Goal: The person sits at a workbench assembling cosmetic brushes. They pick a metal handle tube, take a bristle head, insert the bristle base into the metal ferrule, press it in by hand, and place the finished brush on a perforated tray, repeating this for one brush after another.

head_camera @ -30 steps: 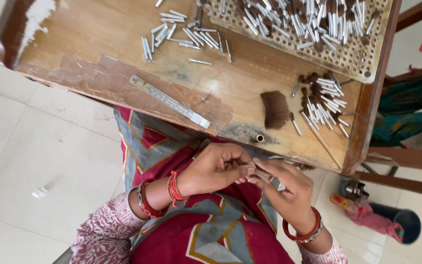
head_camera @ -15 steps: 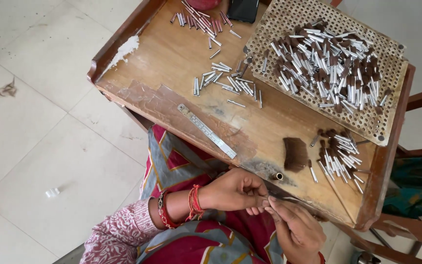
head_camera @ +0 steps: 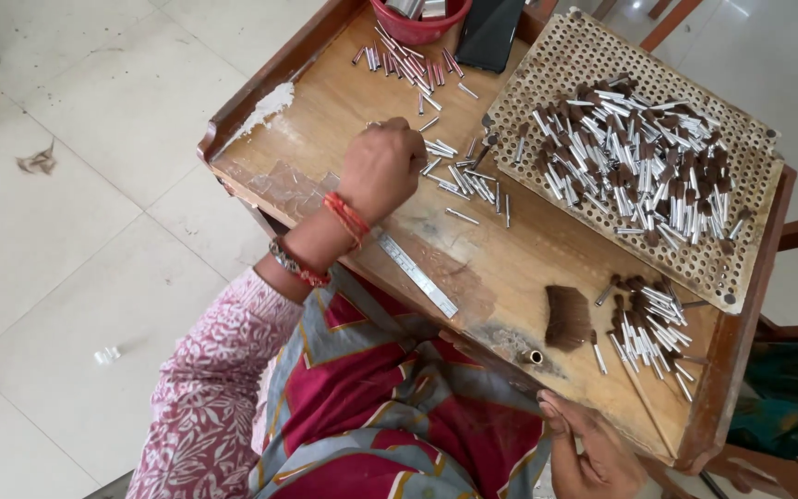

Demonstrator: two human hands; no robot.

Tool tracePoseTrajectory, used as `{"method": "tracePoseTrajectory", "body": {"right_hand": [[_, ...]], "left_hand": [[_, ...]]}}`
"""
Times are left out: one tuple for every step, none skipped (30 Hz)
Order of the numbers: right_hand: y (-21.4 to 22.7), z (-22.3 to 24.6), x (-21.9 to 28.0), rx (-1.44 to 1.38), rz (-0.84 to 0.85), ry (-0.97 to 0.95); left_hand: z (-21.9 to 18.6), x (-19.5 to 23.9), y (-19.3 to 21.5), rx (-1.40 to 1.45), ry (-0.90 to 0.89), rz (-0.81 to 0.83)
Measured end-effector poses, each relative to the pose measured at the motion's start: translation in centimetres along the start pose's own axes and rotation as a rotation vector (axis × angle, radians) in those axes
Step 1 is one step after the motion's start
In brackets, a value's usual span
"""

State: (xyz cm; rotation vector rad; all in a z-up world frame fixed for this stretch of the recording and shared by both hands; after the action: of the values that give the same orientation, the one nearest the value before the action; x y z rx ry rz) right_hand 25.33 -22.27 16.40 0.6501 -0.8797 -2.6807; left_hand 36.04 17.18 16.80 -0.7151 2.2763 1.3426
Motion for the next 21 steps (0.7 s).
{"method": "tracePoseTrajectory", "body": {"right_hand": [[-0.1, -0.1, 0.0, -0.002, 0.02, 0.041], [-0.2, -0.3, -0.1, -0.004, 0.039, 0.082], [-0.3, 0.1, -0.2, -0.004, 0.037, 0.081], [-0.3, 0.6, -0.4, -0.019, 0.027, 0.109], [-0.3, 1.1, -0.5, -0.034, 0.017, 0.137], [-0.2, 1.3, -0.5, -0.033, 0.014, 0.136], [-0.2, 1.4, -0.5, -0.001, 0.018, 0.117], [-0.1, 1.4, -0.5, 0.03, 0.022, 0.099], [-0.1, 1.9, -0.4, 0.032, 0.02, 0.096], [0.1, 1.5, -0.3, 0.048, -0.007, -0.035], [0.3, 1.1, 0.0, 0.065, -0.031, -0.17], [0.1, 1.4, -0.1, 0.067, -0.032, -0.177], [0.2, 2.2, -0.2, 0.069, -0.068, -0.097], [0.3, 3.0, -0.3, 0.072, -0.103, -0.018], [0.3, 2.7, -0.2, 0.076, -0.105, -0.026], [0.2, 2.8, -0.2, 0.053, -0.113, 0.0], [0.2, 2.8, -0.2, 0.029, -0.119, 0.029], [0.1, 2.7, -0.1, 0.031, -0.12, 0.023], [0.0, 2.7, -0.1, -0.01, -0.129, 0.044], [-0.1, 2.8, -0.1, -0.052, -0.139, 0.065], [0.0, 2.8, -0.1, -0.049, -0.142, 0.06]], "left_hand": [[1.3, -1.0, -1.2, -0.051, 0.025, 0.065], [2.7, -2.1, -2.4, -0.102, 0.05, 0.129], [3.3, -2.8, -3.1, -0.101, 0.048, 0.13], [4.6, -3.3, -4.7, -0.139, 0.132, 0.268], [6.0, -3.6, -6.3, -0.178, 0.216, 0.406], [6.5, -3.8, -6.8, -0.177, 0.214, 0.406], [7.1, -3.8, -7.7, -0.165, 0.245, 0.454], [7.8, -3.7, -8.6, -0.152, 0.276, 0.503], [7.6, -3.6, -8.4, -0.151, 0.273, 0.505], [7.4, -3.3, -8.4, -0.126, 0.283, 0.537], [7.2, -2.8, -8.5, -0.1, 0.294, 0.572], [7.1, -2.6, -8.5, -0.098, 0.292, 0.579], [6.9, -2.3, -8.7, -0.1, 0.291, 0.605], [6.7, -2.0, -8.9, -0.103, 0.289, 0.632], [6.6, -1.4, -9.1, -0.099, 0.285, 0.639], [5.7, -1.2, -8.8, -0.076, 0.18, 0.57], [5.0, -1.0, -8.4, -0.053, 0.078, 0.498], [4.6, -0.3, -8.4, -0.05, 0.077, 0.504], [3.7, -0.1, -7.7, -0.017, 0.014, 0.409], [2.9, 0.1, -6.9, 0.016, -0.048, 0.313], [2.0, 0.7, -6.6, 0.02, -0.051, 0.318]]}}
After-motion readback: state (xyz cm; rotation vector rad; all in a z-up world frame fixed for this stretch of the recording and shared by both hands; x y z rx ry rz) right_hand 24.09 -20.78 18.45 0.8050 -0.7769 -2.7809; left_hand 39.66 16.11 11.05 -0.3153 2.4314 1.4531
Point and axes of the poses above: each hand's wrist, its own x-axis away from the middle knuckle, its own y-axis out of the back of the hand, z = x × y, the point moved 7 cm from there along -x, towards the middle knuckle, and after that the axes turned 1 degree about z, right-handed, at the moved point
